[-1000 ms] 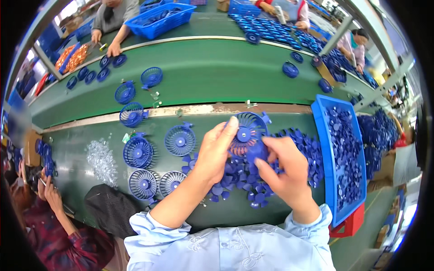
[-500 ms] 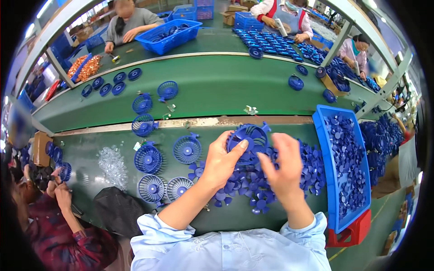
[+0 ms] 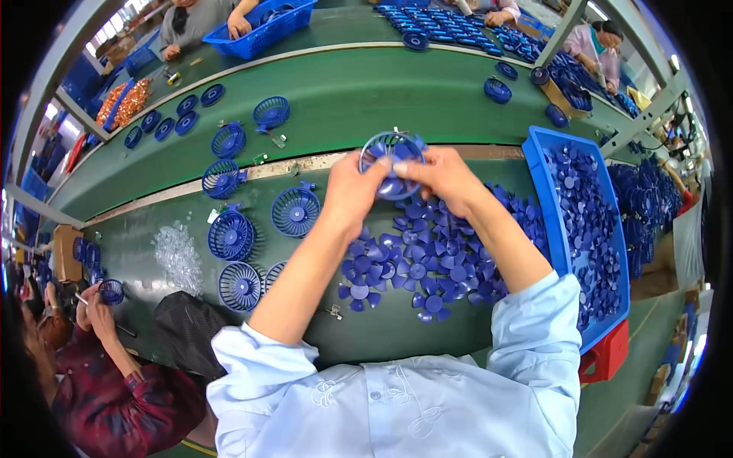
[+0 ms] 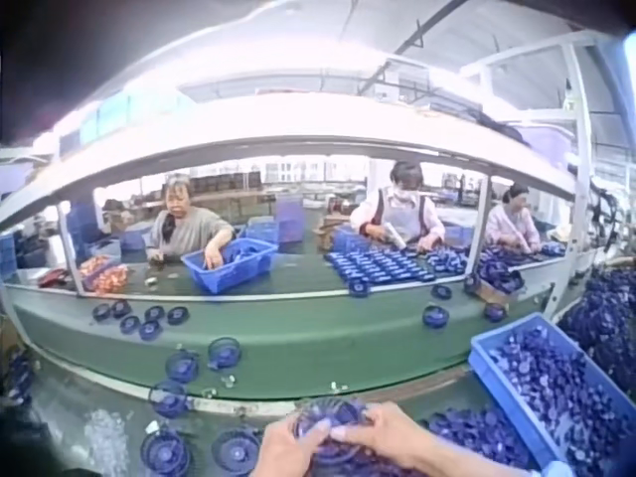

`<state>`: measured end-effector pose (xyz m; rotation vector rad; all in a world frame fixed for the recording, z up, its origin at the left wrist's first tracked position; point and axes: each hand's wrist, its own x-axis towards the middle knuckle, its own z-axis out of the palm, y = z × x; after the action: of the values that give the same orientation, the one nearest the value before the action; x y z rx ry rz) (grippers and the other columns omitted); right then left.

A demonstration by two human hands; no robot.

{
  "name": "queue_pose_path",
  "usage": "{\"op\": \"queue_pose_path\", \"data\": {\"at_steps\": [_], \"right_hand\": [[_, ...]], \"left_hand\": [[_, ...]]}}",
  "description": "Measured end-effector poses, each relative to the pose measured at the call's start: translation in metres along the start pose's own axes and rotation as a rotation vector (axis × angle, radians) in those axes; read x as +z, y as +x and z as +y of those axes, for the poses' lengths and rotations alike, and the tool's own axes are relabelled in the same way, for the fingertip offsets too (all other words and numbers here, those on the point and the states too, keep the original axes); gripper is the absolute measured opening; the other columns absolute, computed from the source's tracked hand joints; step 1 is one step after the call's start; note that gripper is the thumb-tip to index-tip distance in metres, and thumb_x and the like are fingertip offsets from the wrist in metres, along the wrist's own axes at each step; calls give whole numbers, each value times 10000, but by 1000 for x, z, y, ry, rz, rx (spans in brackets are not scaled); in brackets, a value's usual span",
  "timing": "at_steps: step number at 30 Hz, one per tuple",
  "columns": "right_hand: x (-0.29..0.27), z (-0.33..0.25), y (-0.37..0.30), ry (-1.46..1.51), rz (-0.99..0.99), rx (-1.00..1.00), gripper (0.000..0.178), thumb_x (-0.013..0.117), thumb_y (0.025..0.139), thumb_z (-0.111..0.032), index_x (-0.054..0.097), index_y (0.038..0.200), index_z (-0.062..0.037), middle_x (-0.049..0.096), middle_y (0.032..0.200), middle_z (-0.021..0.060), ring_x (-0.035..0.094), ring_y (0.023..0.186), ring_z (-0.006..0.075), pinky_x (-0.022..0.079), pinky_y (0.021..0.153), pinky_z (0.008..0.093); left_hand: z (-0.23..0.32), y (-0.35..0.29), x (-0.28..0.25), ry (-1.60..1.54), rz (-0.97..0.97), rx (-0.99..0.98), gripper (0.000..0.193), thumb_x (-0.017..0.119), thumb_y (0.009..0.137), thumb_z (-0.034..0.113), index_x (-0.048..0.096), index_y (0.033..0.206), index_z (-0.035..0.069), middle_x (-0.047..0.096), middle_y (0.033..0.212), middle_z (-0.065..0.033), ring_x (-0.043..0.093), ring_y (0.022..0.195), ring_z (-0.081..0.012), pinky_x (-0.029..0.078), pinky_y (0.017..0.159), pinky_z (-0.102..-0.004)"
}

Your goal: The person assembles mini fans by attaching fan blades into fan casings by hand and placing the assembled fan components onto the conveyor belt.

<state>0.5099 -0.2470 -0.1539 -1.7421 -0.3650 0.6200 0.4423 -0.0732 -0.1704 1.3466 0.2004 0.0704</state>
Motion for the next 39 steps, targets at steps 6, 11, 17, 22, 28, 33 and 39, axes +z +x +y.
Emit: {"op": "queue_pose_path", "data": {"at_steps": [6, 11, 17, 22, 28, 33, 39], "right_hand": [[-47, 46, 32, -139, 384, -56, 292, 742, 856, -257, 596, 897, -8, 640, 722, 19, 583, 614, 163, 496, 580, 317], [12, 46, -34, -1154, 99, -287, 419, 764, 737, -191, 640, 1126, -94, 629, 990, 173, 616, 985, 369, 522, 809, 459], [27, 53, -32, -1201, 32, -283, 283, 721, 754, -183, 656, 997, -51, 634, 918, 181, 653, 894, 362, 552, 733, 456], [22, 59, -35, -1188, 63, -224, 280, 729, 782, -209, 654, 995, -43, 630, 916, 189, 653, 882, 372, 550, 729, 460], [31, 34, -42, -902, 208, -403, 367, 765, 776, -118, 633, 1100, -10, 604, 854, 148, 639, 723, 277, 513, 642, 374], [34, -26, -67, -584, 344, -627, 401, 777, 736, -26, 621, 1104, 5, 587, 847, 88, 581, 660, 179, 462, 589, 296], [54, -45, -63, -832, 451, -835, 405, 787, 729, -105, 625, 1092, -27, 616, 926, 125, 612, 773, 303, 520, 645, 378]], "left_hand": [[44, 75, -58, 408, 179, 158, 604, 678, 890, 295, 498, 1331, -76, 665, 1090, -149, 632, 997, -236, 504, 868, -347], [26, 169, -179, 1044, 505, 263, 290, 597, 818, 124, 620, 1031, -70, 670, 1043, -275, 645, 992, -406, 515, 872, -430], [-12, 222, -218, 1226, 592, 139, 229, 566, 830, 95, 628, 1012, -28, 663, 1049, -283, 639, 1000, -430, 515, 897, -486], [-18, 221, -172, 1256, 547, 0, 210, 572, 836, 102, 681, 964, -24, 679, 1044, -263, 654, 1021, -410, 536, 867, -489], [-13, 203, -131, 637, 379, 159, 317, 631, 897, 252, 608, 1035, -32, 696, 934, -181, 689, 837, -314, 552, 689, -425], [50, 82, -50, 40, -15, -112, 266, 511, 1013, 255, 606, 1028, 7, 688, 908, -75, 654, 743, -133, 532, 604, -308], [48, -8, -24, -74, -159, -241, 354, 529, 1005, 395, 592, 1076, 54, 656, 967, -45, 641, 826, -124, 557, 684, -301]]}}
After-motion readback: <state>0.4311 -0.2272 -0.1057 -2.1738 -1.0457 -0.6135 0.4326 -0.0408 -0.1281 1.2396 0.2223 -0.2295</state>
